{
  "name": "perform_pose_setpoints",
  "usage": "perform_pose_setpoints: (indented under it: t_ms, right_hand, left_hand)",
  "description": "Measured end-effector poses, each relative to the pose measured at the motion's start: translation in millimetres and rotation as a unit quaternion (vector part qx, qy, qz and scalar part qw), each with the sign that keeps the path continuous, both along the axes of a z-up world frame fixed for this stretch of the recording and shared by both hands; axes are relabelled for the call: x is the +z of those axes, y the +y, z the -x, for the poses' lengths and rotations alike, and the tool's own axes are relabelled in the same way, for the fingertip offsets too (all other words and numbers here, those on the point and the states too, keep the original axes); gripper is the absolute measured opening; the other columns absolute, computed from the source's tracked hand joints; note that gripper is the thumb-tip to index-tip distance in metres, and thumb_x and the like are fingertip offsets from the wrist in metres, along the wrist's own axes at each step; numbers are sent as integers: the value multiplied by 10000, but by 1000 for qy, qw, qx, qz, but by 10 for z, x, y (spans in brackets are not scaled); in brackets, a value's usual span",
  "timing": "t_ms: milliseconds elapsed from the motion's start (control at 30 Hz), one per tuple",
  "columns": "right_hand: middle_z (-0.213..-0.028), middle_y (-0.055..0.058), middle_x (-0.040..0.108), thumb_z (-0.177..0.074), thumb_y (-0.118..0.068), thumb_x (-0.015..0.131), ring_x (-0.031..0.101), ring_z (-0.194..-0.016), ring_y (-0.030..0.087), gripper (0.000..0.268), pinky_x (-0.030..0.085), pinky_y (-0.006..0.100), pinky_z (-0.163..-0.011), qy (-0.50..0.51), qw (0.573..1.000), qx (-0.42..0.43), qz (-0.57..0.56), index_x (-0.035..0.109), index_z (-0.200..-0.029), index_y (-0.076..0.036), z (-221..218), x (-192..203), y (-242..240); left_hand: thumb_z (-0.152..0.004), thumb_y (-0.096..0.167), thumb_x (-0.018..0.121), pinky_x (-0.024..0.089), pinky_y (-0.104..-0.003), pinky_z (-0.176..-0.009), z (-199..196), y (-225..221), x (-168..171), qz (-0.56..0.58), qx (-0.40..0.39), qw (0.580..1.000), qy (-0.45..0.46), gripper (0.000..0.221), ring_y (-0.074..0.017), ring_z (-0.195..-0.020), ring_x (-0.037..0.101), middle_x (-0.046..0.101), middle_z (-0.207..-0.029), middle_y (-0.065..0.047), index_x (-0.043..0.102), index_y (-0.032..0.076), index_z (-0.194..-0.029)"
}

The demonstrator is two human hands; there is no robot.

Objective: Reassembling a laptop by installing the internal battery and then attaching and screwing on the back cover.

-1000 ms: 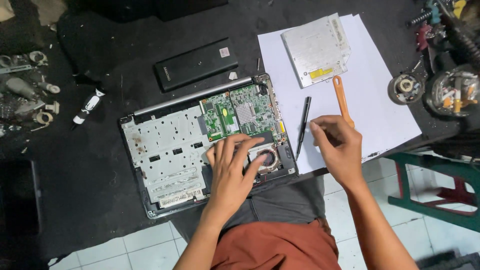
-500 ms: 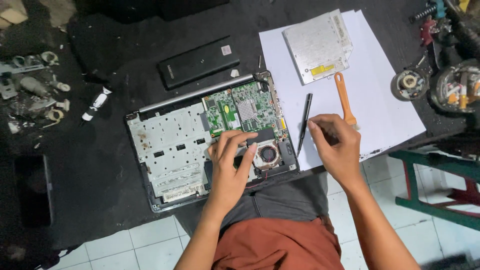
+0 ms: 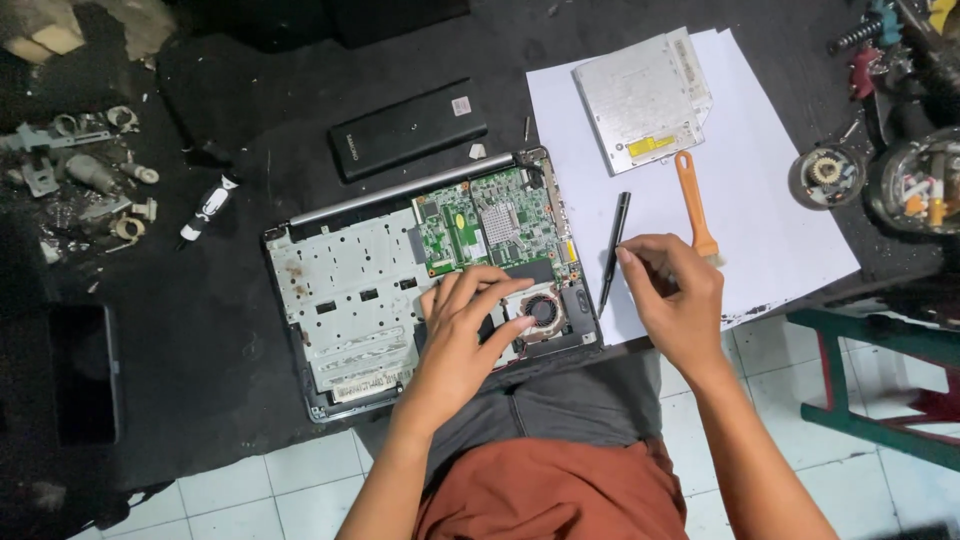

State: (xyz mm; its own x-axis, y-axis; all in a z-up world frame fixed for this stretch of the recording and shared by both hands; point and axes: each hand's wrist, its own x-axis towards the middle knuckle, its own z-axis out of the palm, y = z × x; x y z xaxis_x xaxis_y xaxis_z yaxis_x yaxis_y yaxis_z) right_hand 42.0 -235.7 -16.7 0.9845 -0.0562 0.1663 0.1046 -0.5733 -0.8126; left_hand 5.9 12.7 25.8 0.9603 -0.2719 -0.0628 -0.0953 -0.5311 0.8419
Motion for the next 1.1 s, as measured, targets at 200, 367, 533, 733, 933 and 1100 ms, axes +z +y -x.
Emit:
perform_pose_setpoints:
  t_ms: [200, 367, 533, 733, 933, 1100]
  right_hand:
    - [-644, 100, 682, -995, -32, 737, 547, -506, 223, 64, 468, 321, -564, -4, 1000, 4, -4, 756, -1052, -55, -12, -28, -17]
    - [-681, 123, 696, -984, -61, 746, 591, -530, 276, 106, 489, 369, -560, -23, 999, 23, 25, 759, -1089, -69, -14, 66, 42]
    - [-736, 106, 705, -943, -102, 767, 634, -562, 285, 116, 511, 378, -521, -62, 991, 79, 87, 786, -1055, -84, -32, 146, 104]
    - [-740, 51, 699, -921, -141, 790, 641, -575, 232, 63, 515, 323, -498, -42, 996, 51, 67, 785, -972, -106, -17, 51, 74]
    - [-847, -21, 620, -977, -208, 715, 496, -586, 99, 83, 411, 255, -584, -40, 993, 68, 89, 734, -1006, -133, -16, 90, 62]
    - [-854, 3, 658, -988, -161, 683, 529, -620, 121, 75, 432, 263, -594, -61, 991, 84, 82, 724, -961, -104, -22, 77, 40]
  left_hand:
    - [-1005, 171, 674, 258, -480, -1017, -11, 9, 42, 0, -4, 1000, 7, 327, -272, -1148, 494, 563, -1170, -79, 660, 115, -1327]
    - [-1040, 214, 624, 268, -467, -1007, -46, 28, 114, 35, 6, 999, 26, 292, -261, -1151, 501, 570, -1164, -56, 669, 128, -1316]
    - [-1054, 220, 590, 347, -524, -1021, -170, 128, 402, 79, 12, 995, 64, 289, -345, -1154, 583, 611, -1187, -105, 676, 94, -1301]
    - [-1002, 254, 656, 474, -469, -919, -849, 472, 241, -45, 77, 996, -18, 232, -303, -964, 684, 705, -1038, -101, 742, 130, -1178]
    - [-1014, 277, 654, 476, -421, -843, -1490, 860, -78, -181, 130, 969, -105, 161, -235, -855, 615, 646, -974, 5, 697, 170, -1125]
    - [-998, 213, 688, 472, -432, -830, -1532, 806, -239, -206, 128, 956, -163, 71, -283, -926, 594, 641, -979, -23, 709, 149, -1021]
